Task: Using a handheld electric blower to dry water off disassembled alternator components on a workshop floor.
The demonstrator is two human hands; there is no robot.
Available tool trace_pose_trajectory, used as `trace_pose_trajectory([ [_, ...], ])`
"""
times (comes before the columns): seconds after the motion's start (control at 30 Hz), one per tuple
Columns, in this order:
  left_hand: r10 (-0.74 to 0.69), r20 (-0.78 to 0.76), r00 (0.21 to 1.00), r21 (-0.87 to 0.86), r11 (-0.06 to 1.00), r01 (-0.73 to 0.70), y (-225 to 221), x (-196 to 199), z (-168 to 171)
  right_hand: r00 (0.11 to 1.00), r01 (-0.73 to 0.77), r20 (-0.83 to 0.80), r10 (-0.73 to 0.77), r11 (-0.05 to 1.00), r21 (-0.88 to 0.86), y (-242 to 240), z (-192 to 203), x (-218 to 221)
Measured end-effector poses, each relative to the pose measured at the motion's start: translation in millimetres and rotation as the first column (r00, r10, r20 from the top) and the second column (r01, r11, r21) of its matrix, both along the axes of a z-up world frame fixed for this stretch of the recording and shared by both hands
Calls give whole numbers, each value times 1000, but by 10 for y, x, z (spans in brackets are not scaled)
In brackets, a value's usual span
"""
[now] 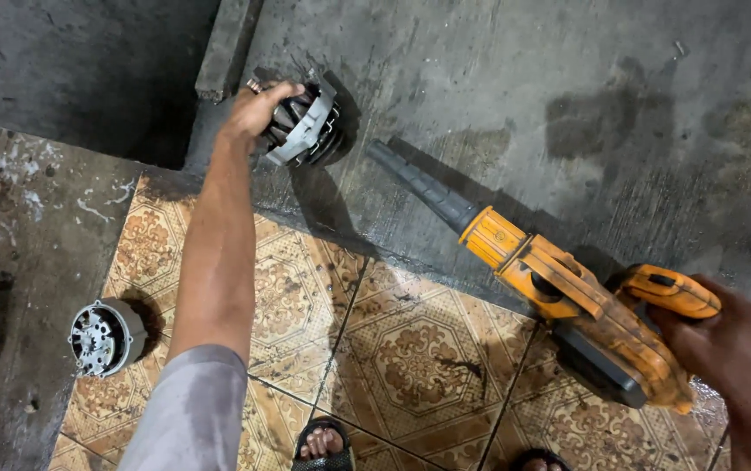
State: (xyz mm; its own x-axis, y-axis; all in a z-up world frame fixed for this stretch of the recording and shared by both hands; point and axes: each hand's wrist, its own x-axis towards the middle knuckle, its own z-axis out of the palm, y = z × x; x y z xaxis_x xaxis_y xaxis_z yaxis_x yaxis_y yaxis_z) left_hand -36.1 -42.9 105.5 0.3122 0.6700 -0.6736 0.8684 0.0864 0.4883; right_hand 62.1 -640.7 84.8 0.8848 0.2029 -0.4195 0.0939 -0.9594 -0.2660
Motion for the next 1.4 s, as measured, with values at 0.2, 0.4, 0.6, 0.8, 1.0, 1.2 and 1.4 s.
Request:
trace_pose_trajectory([
  [0.2,104,60,993,-26,994,-103,-67,73,9,990,-107,90,105,994,17,-218,-153,-114],
  [0.4,216,92,972,-40,976,-213,-67,111,-55,963,-167,232,135,978,122,-138,-24,-281],
  [0.6,245,110,963,-10,969,-245,-70,171,-155,956,-171,253,146,982,82,70,145,-397],
  [0.8,236,125,964,8,971,-239,-121,180,-146,975,-97,203,86,994,44,65,131,-397],
  [1.0,264,139,954,2,964,-267,-133,105,-166,976,-146,181,120,980,138,-37,111,-331],
  [1.2,440,296,848,-50,894,-446,-85,-15,-400,923,-247,331,199,963,111,-214,-41,-502],
  [1.4,447,345,826,9,878,-479,-103,-218,-554,956,-140,278,92,977,158,-300,85,-705],
])
